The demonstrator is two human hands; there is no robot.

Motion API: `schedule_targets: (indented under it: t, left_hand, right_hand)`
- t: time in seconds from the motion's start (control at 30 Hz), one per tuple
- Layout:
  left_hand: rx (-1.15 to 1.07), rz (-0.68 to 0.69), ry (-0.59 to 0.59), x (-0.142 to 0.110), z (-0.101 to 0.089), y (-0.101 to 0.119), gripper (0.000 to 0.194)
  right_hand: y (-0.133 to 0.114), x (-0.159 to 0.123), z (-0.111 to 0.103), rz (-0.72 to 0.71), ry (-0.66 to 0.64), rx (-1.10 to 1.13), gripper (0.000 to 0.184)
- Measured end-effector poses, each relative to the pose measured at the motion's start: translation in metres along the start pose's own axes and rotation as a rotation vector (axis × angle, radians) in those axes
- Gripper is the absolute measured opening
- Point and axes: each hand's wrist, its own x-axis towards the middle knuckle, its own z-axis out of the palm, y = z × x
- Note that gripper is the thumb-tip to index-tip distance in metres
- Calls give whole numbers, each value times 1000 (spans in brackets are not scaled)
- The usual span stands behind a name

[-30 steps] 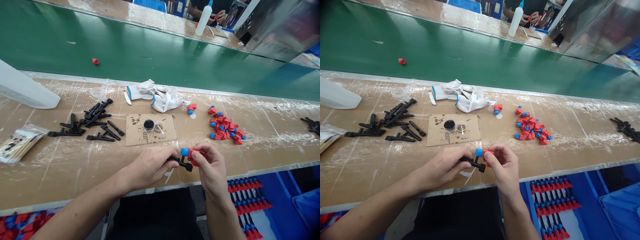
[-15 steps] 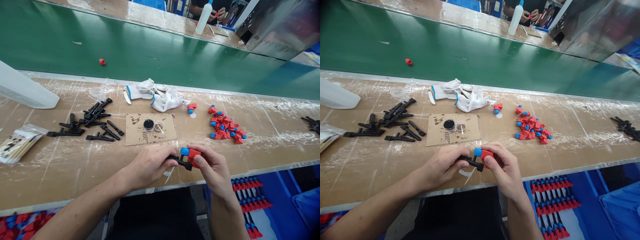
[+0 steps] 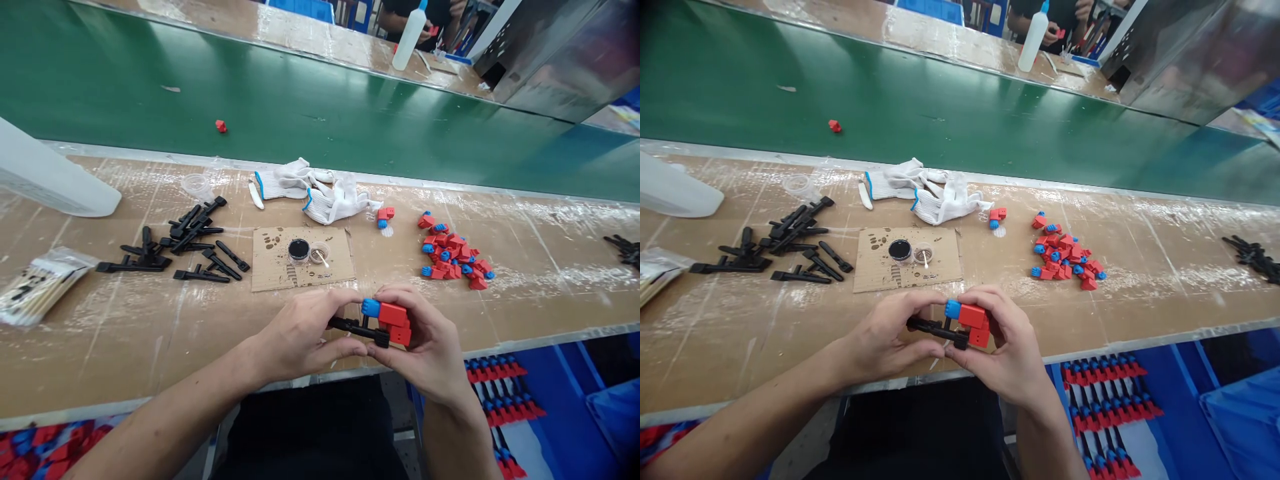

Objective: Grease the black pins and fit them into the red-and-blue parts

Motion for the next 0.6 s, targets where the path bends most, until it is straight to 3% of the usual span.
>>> schedule_targets:
  t: [0.17,0.4,0.6]
  left_hand:
    - [72,118,-27,1,-5,1,48]
    - [337,221,87,3,0,3,44]
    - [235,222,139,-1,3,2,41]
  right_hand:
    - [-3,-1,-4,28,-68,64,58]
    - [-4,-1,-3,30,-81,25,57]
    - [-9,-1,0,14,-79,19,57]
